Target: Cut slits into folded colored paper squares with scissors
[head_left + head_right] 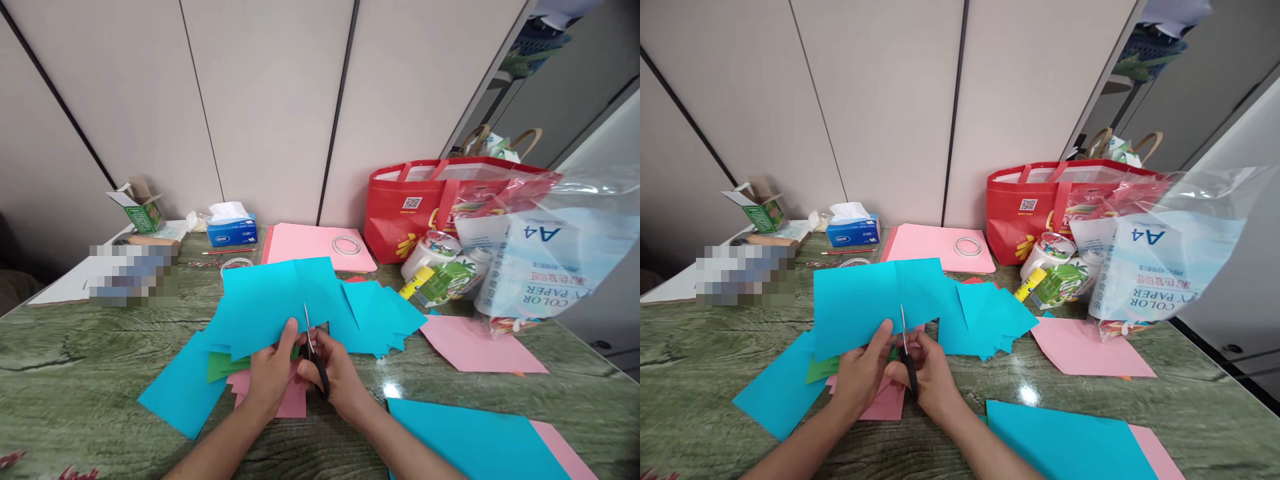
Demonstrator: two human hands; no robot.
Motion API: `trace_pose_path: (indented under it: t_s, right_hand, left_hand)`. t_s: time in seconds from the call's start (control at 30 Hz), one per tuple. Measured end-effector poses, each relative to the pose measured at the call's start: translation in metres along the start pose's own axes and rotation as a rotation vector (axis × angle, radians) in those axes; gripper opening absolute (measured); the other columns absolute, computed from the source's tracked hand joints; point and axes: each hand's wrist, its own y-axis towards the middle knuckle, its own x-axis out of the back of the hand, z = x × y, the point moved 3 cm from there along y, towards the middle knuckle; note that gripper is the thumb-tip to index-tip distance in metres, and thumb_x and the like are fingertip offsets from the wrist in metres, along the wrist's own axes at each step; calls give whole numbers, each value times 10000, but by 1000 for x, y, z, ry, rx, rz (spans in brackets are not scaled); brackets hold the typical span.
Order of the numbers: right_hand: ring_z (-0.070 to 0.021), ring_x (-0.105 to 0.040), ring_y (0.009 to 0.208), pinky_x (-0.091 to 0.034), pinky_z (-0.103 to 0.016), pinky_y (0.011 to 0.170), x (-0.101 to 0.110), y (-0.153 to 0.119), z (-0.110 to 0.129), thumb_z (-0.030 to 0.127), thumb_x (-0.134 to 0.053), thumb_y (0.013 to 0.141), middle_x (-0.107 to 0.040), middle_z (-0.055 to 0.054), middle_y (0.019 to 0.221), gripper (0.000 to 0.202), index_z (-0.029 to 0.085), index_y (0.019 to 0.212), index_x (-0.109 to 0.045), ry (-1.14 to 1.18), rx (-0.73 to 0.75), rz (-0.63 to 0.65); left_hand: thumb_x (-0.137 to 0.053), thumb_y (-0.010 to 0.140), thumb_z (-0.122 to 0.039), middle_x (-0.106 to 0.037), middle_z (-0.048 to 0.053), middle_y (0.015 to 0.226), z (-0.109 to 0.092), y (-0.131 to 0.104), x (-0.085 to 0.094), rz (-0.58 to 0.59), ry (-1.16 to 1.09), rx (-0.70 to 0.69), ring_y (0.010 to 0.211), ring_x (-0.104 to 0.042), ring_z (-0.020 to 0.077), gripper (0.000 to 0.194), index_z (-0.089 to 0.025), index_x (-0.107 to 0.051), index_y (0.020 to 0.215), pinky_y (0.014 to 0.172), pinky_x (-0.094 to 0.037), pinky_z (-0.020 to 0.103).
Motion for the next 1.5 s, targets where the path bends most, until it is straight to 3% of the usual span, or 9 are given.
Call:
trace_pose_path:
  t_s: [0.3, 0.67, 1.1, 1.27, 1.5]
  right_hand:
    - [-107, -381, 583, -312, -214, 497, 5, 2, -2, 410, -789, 480, -465, 36, 637, 577, 192, 854, -408, 56, 51, -27]
    - [-80, -315, 532, -267, -202, 467, 3, 1, 2, 431, -774, 490, -408, 62, 580, 493, 186, 695, -397, 24, 20, -55]
    - [-66, -432, 464, -320, -180, 437, 5, 0, -2, 407, -759, 536, -513, 56, 544, 439, 154, 725, -454, 52, 9, -49]
    - [-57, -421, 412, -311, -172, 403, 6, -1, -2, 379, -769, 532, -496, 72, 483, 430, 151, 717, -455, 29, -1, -69]
    - [-64, -422, 373, -322, -179, 385, 4, -2, -1, 393, -750, 560, -484, 81, 431, 415, 155, 736, -459, 19, 0, -63]
  left_hand:
    - [-656, 605, -427, -682, 81, 901, -10, -6, -4, 55, 131, -58, 919, -576, 253, 321, -147, -664, 763, 872, -391, 357]
    - [-665, 577, -449, -665, 106, 952, -10, -6, -4, 58, 116, -7, 947, -559, 276, 372, -134, -655, 774, 874, -390, 377]
    - [-659, 582, -468, -662, 116, 967, -3, -4, -1, 54, 131, -14, 974, -549, 291, 388, -131, -667, 775, 906, -366, 395]
    - [-649, 611, -441, -668, 86, 943, 1, -2, -1, 68, 98, -64, 938, -566, 252, 351, -146, -659, 801, 858, -405, 350]
    - [-660, 561, -475, -663, 68, 695, -1, -4, -3, 54, 125, -34, 766, -593, 245, 350, -143, -639, 670, 679, -465, 332]
